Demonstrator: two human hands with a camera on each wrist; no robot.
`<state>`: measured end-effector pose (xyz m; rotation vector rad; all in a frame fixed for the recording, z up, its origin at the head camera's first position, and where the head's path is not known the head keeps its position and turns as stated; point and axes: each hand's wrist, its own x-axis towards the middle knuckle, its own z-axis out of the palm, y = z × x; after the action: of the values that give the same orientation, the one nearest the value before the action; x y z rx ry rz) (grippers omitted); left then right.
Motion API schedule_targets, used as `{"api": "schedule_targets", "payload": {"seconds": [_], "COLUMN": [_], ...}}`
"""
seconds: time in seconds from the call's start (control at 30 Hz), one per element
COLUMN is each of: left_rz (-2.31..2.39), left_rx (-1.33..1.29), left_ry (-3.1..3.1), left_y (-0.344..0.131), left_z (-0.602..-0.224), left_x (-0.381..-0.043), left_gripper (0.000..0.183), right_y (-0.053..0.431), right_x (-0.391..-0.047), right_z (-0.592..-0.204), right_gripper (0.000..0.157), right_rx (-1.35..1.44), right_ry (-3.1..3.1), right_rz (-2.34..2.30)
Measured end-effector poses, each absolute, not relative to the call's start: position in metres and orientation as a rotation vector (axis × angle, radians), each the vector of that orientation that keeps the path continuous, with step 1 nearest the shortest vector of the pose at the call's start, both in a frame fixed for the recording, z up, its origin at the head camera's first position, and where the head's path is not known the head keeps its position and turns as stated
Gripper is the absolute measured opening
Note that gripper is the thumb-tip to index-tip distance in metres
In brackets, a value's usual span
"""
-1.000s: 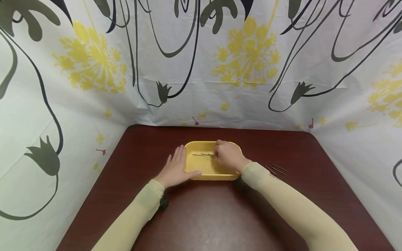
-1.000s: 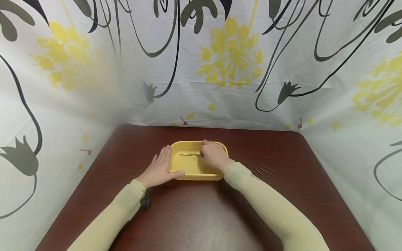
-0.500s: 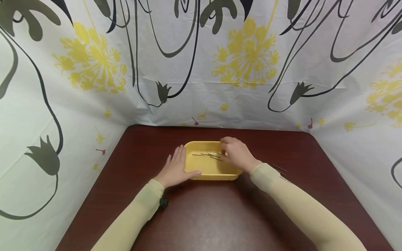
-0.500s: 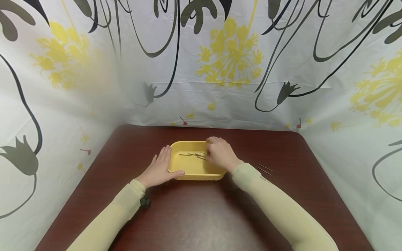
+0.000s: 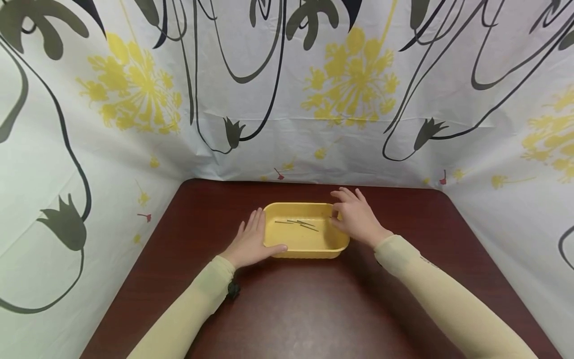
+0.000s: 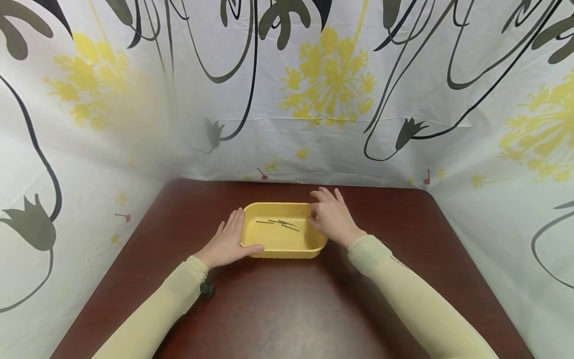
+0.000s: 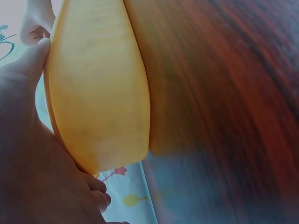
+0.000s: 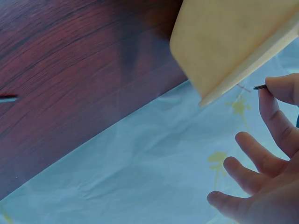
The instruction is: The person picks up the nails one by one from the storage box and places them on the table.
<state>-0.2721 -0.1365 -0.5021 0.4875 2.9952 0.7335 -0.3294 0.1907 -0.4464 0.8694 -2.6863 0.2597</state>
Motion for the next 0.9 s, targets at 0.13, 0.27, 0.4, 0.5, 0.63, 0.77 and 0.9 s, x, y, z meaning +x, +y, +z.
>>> {"api": "schedule_targets", "payload": {"seconds": [0.13,0.27,0.4,0.5,0.63,0.77,0.9], "left_rz": [0.736,0.725,0.726,0.730,0.723,0.730,0.719], "left_rx": [0.492,0.491,0.483,0.471,0.469,0.471,0.469], "left_ry": [3.001,3.002,2.993,2.986,2.984,2.980,2.977], "left_y": [-0.135,-0.135,-0.135,-0.136,-0.136,-0.136,-0.135], "left_z": [-0.502,-0.503,-0.500,-0.498,-0.498,-0.499,-0.500], "left_x": [-0.273,-0.274,-0.273,-0.272,-0.272,-0.272,-0.272], "left_gripper": [0.126,0.126,0.126,0.127,0.128,0.127,0.126], "right_y": [0.203,0.216,0.228,0.237,0.246,0.253,0.262], "right_x": [-0.327,-0.324,-0.323,-0.322,-0.320,-0.319,-0.317], "right_z": [-0.443,-0.439,-0.439,-0.439,-0.440,-0.442,-0.444], "right_gripper": [0.011,0.005,0.005,0.006,0.006,0.006,0.008], "right_rx": [0.834,0.766,0.701,0.674,0.647,0.608,0.574], "right_ry": [-2.686,-2.693,-2.690,-2.676,-2.678,-2.698,-2.724], "right_rz": [0.274,0.281,0.269,0.267,0.269,0.271,0.270]}}
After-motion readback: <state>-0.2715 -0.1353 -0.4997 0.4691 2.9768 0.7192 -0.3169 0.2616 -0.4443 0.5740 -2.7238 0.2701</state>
